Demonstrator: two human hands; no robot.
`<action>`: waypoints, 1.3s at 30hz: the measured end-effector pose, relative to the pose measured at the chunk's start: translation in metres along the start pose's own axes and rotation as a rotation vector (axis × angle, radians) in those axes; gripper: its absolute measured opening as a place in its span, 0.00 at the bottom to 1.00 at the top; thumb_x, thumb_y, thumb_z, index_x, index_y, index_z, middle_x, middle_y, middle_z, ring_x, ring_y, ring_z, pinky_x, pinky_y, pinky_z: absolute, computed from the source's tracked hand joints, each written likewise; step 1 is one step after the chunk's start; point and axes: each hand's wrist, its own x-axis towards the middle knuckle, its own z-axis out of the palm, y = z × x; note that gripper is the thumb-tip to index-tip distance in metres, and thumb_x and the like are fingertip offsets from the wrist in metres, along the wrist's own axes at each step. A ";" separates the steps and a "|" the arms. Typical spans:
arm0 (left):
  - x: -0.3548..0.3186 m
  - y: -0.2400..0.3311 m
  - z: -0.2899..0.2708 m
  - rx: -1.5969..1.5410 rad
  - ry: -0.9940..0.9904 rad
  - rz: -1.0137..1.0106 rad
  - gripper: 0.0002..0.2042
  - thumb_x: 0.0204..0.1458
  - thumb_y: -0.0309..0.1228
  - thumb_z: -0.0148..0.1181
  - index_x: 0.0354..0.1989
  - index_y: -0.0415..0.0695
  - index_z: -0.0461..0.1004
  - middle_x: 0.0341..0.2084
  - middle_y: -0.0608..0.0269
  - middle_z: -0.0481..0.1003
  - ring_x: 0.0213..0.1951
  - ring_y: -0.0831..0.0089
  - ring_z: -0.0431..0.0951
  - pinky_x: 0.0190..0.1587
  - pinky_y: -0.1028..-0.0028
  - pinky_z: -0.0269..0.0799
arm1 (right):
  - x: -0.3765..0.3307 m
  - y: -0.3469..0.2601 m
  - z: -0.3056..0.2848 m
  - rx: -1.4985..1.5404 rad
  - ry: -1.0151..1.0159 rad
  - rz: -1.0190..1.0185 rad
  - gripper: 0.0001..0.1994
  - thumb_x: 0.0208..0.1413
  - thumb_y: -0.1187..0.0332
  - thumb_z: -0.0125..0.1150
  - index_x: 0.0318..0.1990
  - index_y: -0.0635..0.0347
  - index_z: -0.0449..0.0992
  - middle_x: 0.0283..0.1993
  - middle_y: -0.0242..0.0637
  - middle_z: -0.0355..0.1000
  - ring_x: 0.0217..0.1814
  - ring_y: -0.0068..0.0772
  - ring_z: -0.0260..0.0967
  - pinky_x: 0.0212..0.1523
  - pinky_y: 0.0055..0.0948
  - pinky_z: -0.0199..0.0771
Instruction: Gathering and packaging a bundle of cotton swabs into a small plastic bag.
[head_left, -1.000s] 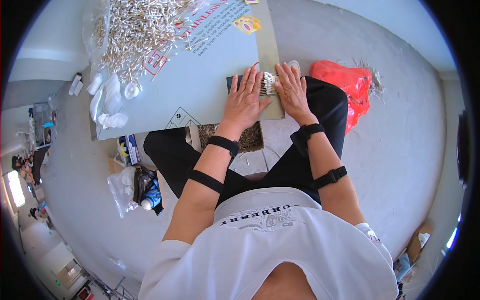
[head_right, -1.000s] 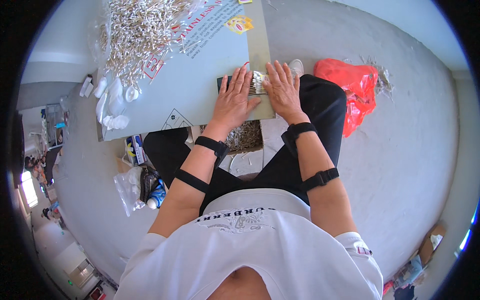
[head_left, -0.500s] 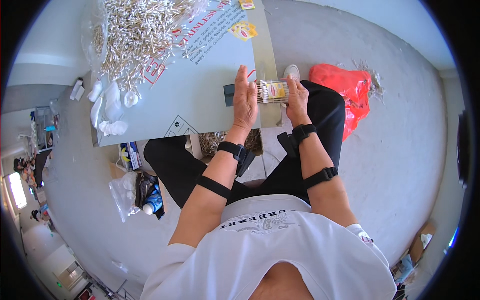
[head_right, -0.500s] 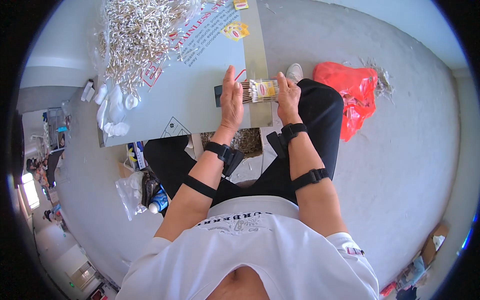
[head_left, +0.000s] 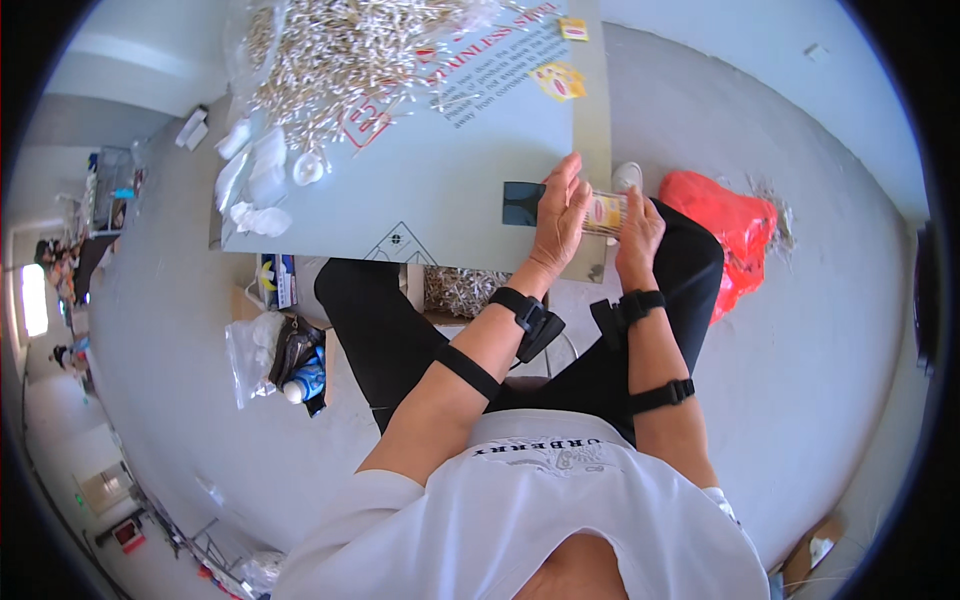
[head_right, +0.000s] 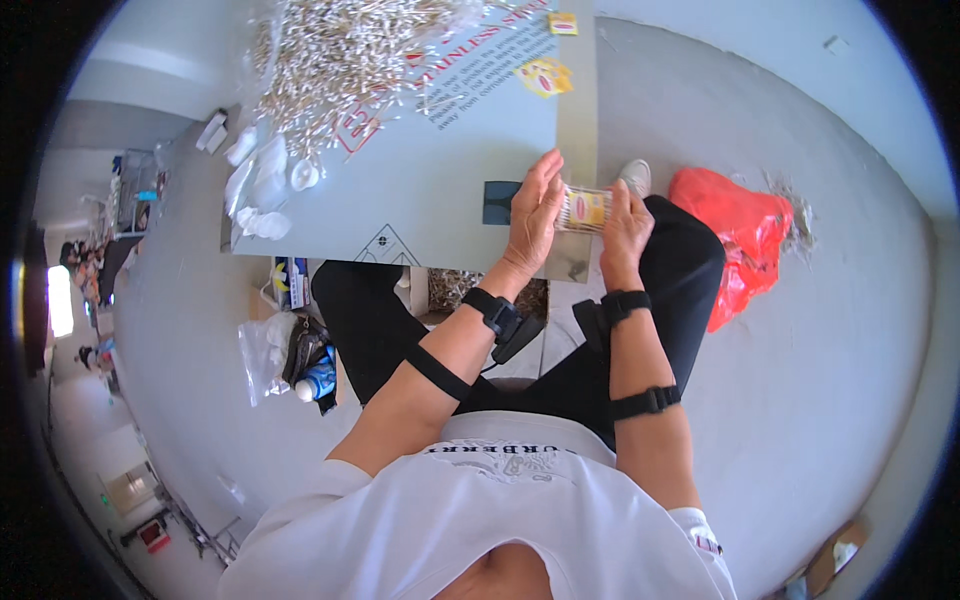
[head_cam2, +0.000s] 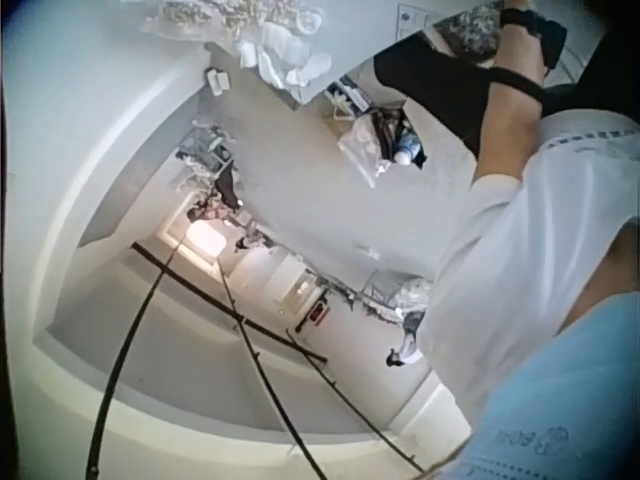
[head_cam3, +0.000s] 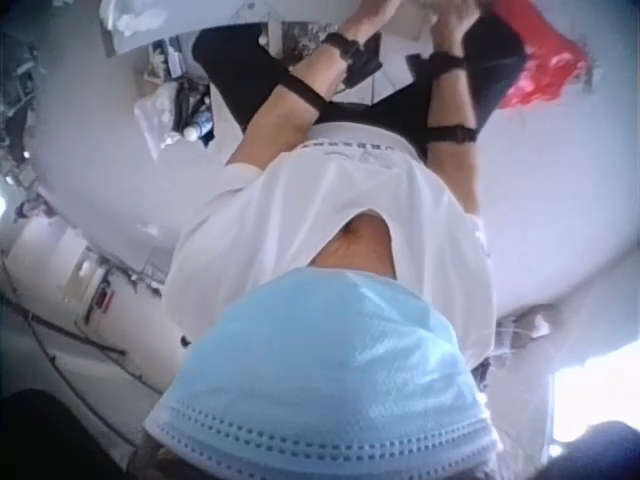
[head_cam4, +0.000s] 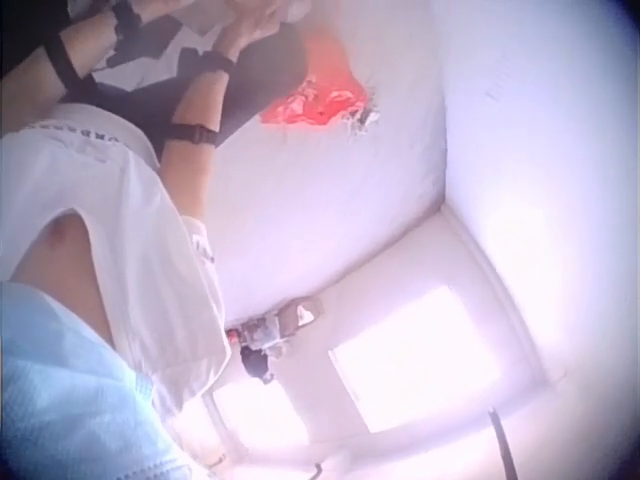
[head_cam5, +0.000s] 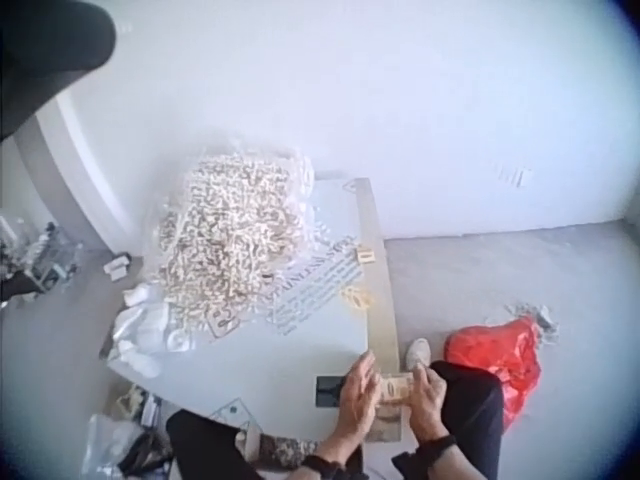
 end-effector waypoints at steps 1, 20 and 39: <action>0.006 0.003 -0.012 0.008 0.017 0.011 0.25 0.61 0.38 0.51 0.62 0.33 0.60 0.60 0.44 0.64 0.65 0.57 0.59 0.66 0.64 0.53 | 0.001 -0.001 -0.001 -0.044 -0.018 -0.053 0.15 0.62 0.61 0.57 0.33 0.67 0.79 0.26 0.26 0.70 0.29 0.15 0.63 0.30 0.22 0.65; 0.083 0.039 -0.207 1.453 0.536 0.272 0.11 0.41 0.29 0.67 0.32 0.52 0.73 0.38 0.67 0.70 0.49 0.57 0.66 0.48 0.55 0.61 | -0.050 -0.033 0.088 -0.534 -0.465 -0.493 0.13 0.47 0.78 0.62 0.43 0.63 0.74 0.45 0.41 0.71 0.40 0.41 0.71 0.41 0.33 0.72; 0.035 0.065 -0.231 1.122 0.454 0.215 0.15 0.37 0.17 0.62 0.36 0.45 0.75 0.39 0.60 0.70 0.47 0.56 0.66 0.51 0.63 0.64 | 0.025 -0.037 0.121 -0.989 0.081 -0.421 0.17 0.44 0.74 0.64 0.44 0.63 0.73 0.46 0.46 0.69 0.54 0.51 0.64 0.53 0.43 0.67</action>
